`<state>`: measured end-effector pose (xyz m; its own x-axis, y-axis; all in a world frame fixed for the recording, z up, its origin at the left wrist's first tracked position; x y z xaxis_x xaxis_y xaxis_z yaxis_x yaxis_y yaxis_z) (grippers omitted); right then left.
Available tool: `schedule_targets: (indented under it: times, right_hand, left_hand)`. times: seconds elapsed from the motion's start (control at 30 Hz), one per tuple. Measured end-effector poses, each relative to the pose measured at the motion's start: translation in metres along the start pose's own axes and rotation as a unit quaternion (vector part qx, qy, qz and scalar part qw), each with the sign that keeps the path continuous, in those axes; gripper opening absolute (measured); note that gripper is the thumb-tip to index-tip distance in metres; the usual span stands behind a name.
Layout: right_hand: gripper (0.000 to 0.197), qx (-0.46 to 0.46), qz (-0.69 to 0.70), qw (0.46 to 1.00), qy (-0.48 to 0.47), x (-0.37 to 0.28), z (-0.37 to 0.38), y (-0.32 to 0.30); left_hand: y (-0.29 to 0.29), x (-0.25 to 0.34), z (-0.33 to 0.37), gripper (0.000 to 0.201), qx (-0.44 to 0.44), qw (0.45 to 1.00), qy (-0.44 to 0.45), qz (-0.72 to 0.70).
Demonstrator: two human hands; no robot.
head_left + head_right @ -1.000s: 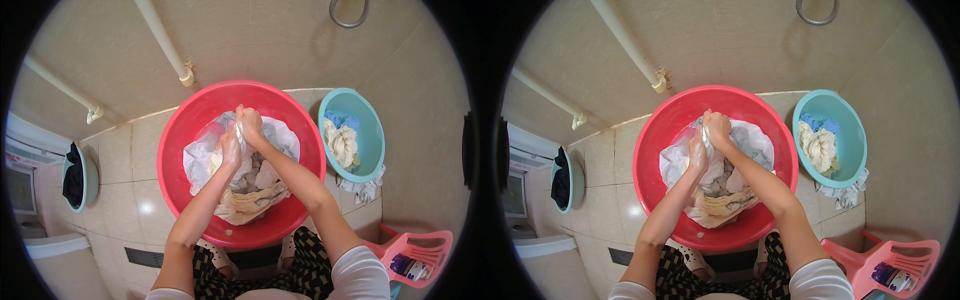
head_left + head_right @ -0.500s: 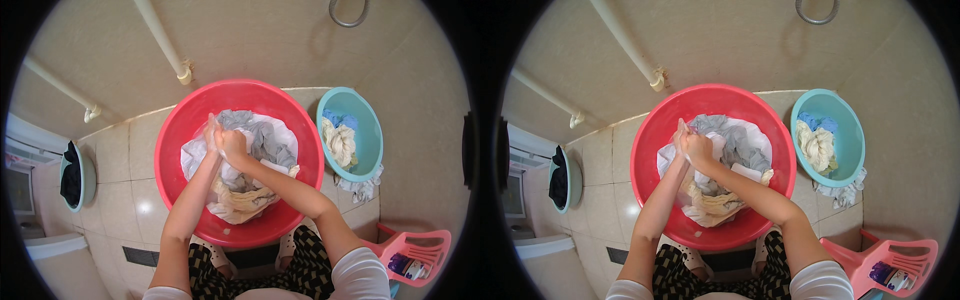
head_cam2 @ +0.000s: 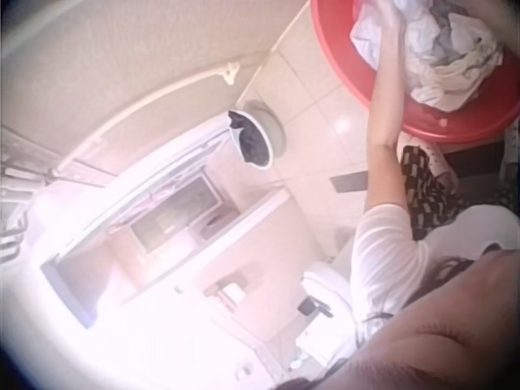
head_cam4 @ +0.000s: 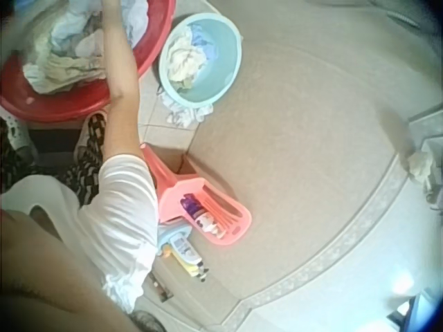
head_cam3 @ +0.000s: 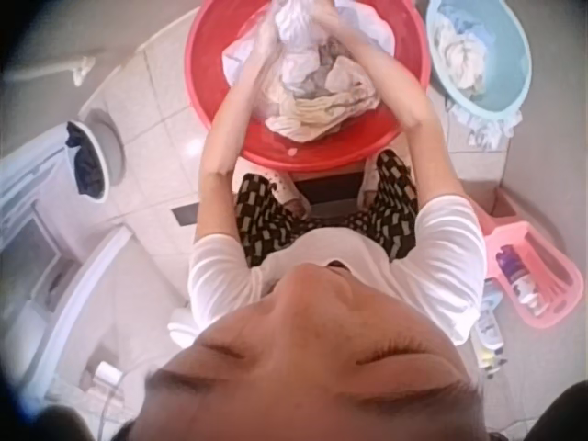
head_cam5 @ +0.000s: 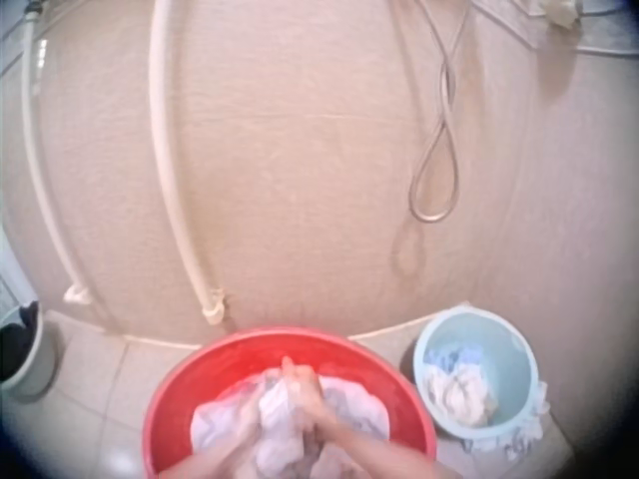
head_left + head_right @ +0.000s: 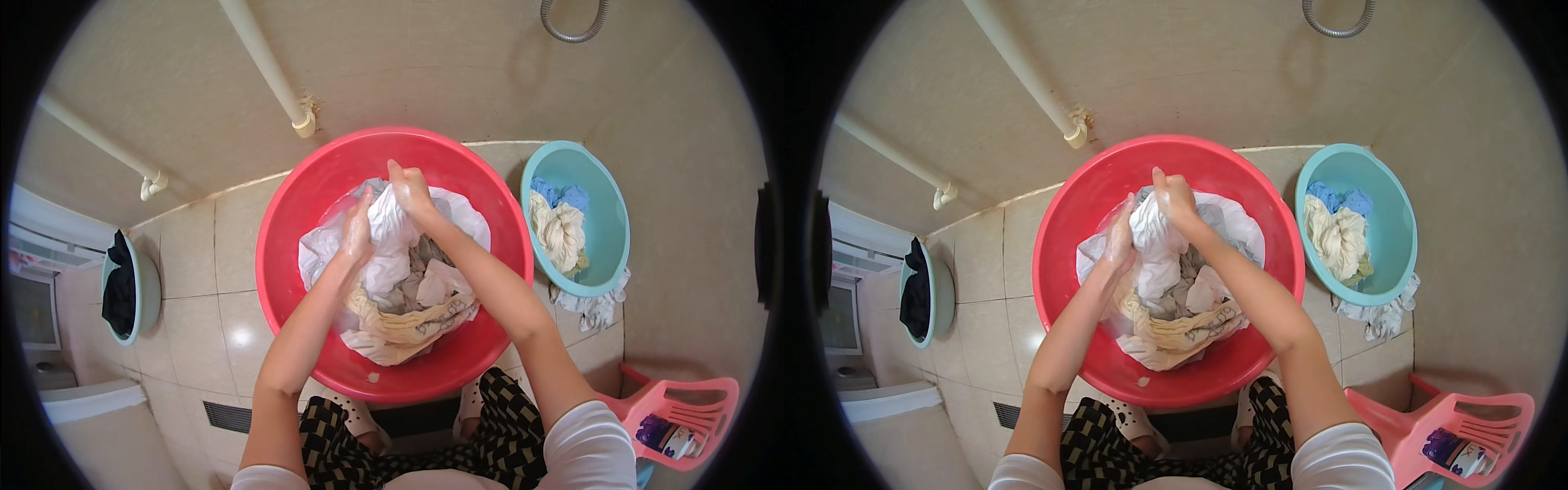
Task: The person washes a white garment by hand in a basin of soapy water, scrubbing and wringing the fabric repeatedly.
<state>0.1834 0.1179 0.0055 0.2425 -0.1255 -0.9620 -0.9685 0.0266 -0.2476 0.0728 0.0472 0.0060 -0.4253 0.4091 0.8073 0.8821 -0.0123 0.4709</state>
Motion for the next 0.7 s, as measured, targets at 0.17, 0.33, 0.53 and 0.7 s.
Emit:
schedule_targets:
  times: [0.17,0.33,0.53,0.7]
  right_hand:
    - [0.032,-0.276,0.118,0.951,0.074,-0.027,-0.035,0.001]
    - [0.028,-0.460,-0.030,0.878,0.132,-0.036,-0.061,-0.009]
    - [0.032,-0.522,0.049,0.835,0.166,-0.024,-0.067,-0.009]
    - [0.033,-0.473,0.200,0.834,0.202,-0.012,-0.066,-0.012]
  left_hand:
    - [-0.024,0.036,-0.014,0.038,0.022,0.979,0.011,0.204]
    - [-0.020,0.046,-0.017,0.041,-0.003,0.951,0.099,0.292]
    - [-0.011,0.056,-0.026,0.035,0.075,0.868,0.361,0.332]
    - [-0.034,0.027,-0.052,0.026,0.095,0.897,0.207,0.378]
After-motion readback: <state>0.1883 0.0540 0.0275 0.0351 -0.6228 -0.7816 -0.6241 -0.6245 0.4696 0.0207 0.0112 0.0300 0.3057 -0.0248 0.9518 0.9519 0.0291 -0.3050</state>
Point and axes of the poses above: each hand's wrist, its own z-axis towards the middle knuckle, its own y-axis out of the palm, x = y × z, the point moved 6 cm from there along z, towards the middle knuckle, and after that the axes turned 6 degrees about z, right-handed, at the moved point
